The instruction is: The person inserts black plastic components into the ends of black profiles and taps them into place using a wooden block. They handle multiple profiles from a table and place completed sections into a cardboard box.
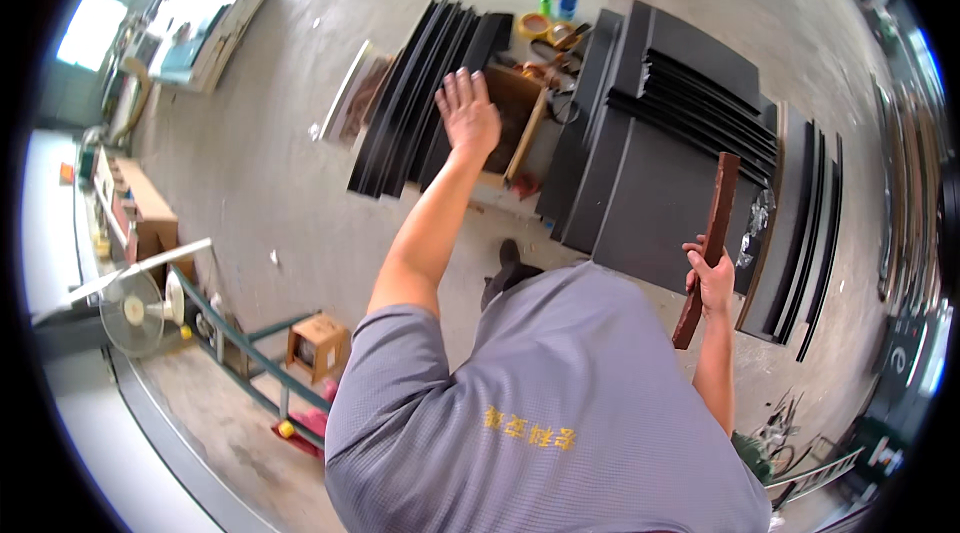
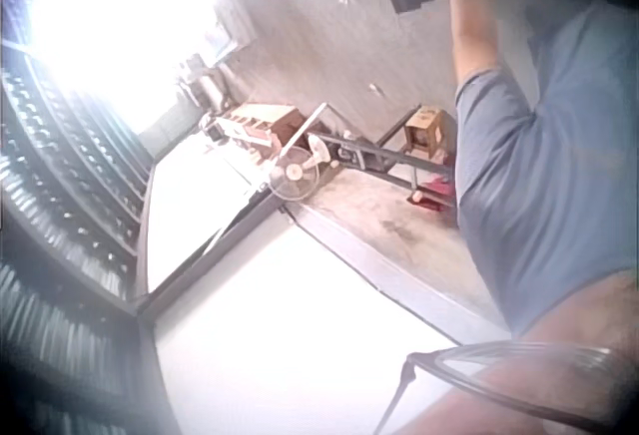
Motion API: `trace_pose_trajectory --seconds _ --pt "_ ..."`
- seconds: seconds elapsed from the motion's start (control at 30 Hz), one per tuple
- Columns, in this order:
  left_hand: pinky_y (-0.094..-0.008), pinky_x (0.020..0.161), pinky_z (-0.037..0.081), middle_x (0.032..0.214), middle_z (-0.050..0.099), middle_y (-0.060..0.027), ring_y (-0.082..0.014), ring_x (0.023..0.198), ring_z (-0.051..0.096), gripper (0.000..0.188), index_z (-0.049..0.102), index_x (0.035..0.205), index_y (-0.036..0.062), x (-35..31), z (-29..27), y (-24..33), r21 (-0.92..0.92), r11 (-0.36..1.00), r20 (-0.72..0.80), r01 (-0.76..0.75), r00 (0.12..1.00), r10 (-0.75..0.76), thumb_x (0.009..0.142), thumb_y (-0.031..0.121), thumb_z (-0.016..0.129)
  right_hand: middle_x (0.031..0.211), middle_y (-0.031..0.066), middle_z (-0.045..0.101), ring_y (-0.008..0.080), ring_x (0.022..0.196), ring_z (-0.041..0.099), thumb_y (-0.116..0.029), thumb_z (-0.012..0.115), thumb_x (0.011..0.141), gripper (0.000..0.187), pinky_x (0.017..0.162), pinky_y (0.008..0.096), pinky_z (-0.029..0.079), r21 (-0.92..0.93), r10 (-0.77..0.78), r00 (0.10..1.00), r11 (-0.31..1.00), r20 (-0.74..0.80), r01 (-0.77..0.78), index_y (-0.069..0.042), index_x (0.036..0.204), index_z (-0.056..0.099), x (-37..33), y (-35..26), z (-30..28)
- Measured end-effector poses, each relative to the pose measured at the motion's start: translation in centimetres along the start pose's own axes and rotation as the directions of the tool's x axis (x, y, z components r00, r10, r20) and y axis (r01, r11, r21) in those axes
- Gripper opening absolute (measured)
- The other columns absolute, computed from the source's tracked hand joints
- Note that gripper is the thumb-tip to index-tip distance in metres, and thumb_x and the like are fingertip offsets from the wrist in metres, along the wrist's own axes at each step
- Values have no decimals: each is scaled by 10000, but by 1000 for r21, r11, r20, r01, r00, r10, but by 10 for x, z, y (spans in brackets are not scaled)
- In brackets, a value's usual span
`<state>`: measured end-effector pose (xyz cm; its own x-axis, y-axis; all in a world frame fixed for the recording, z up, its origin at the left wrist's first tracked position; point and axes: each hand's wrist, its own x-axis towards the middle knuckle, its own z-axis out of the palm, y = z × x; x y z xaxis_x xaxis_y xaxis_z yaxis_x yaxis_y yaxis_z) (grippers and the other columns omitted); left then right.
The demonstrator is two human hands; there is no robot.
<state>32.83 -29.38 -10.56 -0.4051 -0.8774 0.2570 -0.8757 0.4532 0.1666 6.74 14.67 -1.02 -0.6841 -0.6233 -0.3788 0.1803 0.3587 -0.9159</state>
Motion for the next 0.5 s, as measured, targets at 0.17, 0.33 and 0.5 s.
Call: trace_pose_trajectory --seconds 0.17,0.33,0.5 --pt "-585 1306 53 1747 198 -202 -409 1630 101 831 324 1643 38 -10 18 24 -87 993 71 83 995 -77 980 437 626 1143 162 727 125 518 593 -116 727 954 480 463 272 486 -100 29 998 995 56 -23 43 1361 527 1 7 6" --pt "-541 1311 101 1728 247 -192 -398 1614 162 802 340 1626 18 -19 23 21 -110 989 35 99 995 -96 982 398 631 1135 158 732 122 523 597 -140 751 951 503 470 268 489 -154 51 992 988 118 -33 47 1363 529 4 9 10" --pt "-530 1034 451 1312 598 -130 -360 1260 528 419 659 1247 58 9 -7 -5 -148 959 -110 242 959 -260 927 327 675 1103 157 733 128 536 605 -101 752 944 469 474 276 486 -135 77 990 989 120 -61 52 1334 541 2 13 16"
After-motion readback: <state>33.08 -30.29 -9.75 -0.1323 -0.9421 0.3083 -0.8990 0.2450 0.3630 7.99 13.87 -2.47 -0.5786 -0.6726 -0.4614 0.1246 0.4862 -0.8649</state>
